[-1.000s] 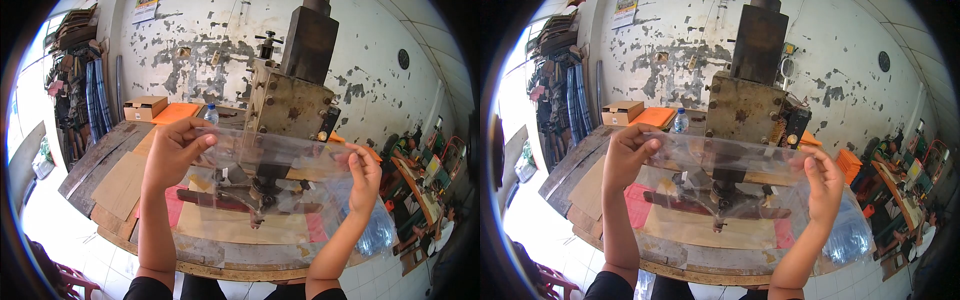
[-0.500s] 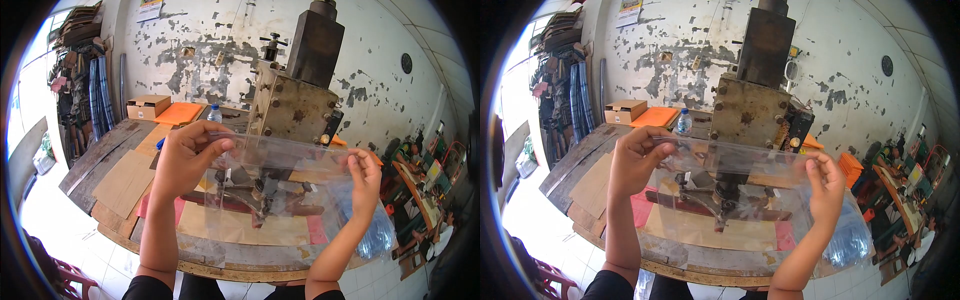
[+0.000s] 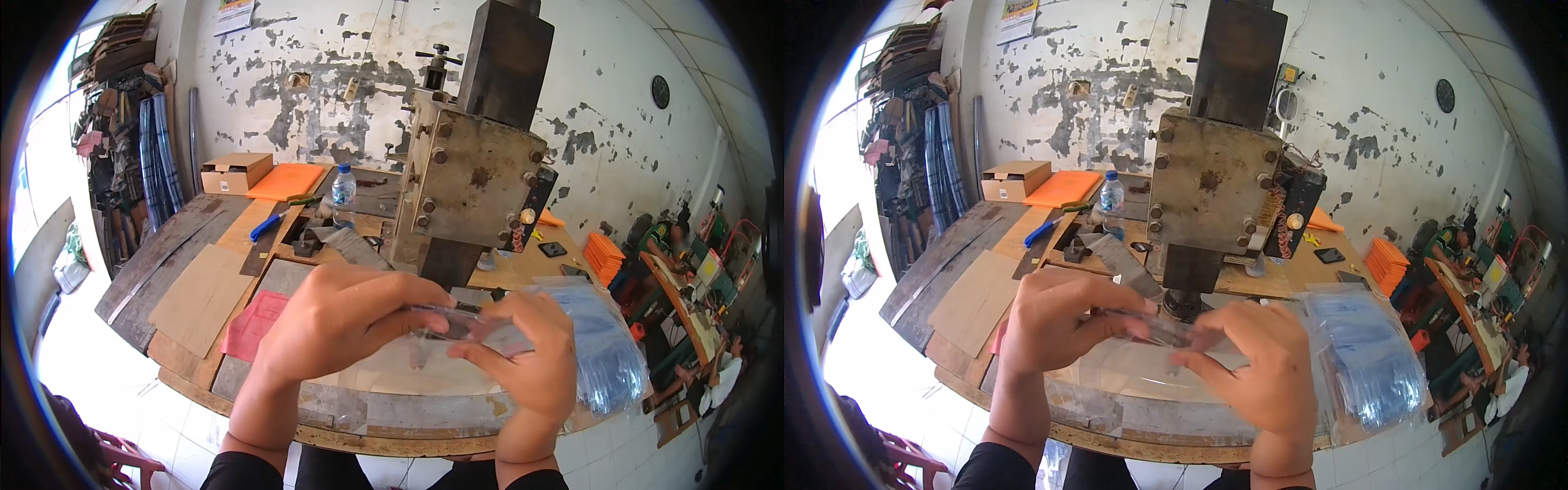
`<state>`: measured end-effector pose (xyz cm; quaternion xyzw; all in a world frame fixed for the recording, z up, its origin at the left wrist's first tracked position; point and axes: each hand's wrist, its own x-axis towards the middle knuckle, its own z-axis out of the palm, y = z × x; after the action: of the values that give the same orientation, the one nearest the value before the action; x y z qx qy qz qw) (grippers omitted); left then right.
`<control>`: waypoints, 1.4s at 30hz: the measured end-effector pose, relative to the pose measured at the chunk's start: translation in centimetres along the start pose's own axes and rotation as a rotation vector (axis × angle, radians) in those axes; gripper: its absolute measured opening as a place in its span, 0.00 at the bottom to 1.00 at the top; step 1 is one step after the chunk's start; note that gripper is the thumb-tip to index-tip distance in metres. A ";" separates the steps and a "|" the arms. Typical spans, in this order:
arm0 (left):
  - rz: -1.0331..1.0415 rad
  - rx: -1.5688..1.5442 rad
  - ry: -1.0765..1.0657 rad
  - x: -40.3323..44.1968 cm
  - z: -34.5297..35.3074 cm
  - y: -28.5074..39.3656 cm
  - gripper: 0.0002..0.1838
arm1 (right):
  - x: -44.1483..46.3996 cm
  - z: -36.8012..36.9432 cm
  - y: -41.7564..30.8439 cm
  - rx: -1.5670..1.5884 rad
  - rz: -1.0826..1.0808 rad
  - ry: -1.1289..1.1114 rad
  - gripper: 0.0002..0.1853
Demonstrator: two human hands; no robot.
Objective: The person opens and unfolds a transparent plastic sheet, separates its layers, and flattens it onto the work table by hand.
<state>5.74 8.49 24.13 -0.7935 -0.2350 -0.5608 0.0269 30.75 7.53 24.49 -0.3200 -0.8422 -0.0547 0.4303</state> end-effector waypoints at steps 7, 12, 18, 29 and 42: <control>0.113 0.077 -0.049 -0.6 0.1 0.7 0.20 | -0.4 -0.6 -0.8 0.068 0.105 -0.008 0.13; -0.142 -0.108 -0.054 -0.2 -0.1 2.2 0.20 | -0.3 -0.7 -0.7 0.071 0.067 0.040 0.12; -0.285 -0.107 -0.110 0.0 0.0 1.9 0.16 | -0.4 -0.7 0.0 0.123 0.113 0.070 0.14; -0.295 -0.155 -0.132 0.3 -0.2 1.9 0.12 | -0.4 -0.4 0.8 0.153 0.119 0.065 0.13; -0.289 -0.238 -0.098 -0.1 0.3 1.0 0.14 | -0.7 -0.4 2.0 0.218 0.213 0.097 0.15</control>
<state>6.42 7.62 24.11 -0.7752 -0.2798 -0.5435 -0.1593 32.47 8.62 23.79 -0.3559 -0.7828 0.0673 0.5059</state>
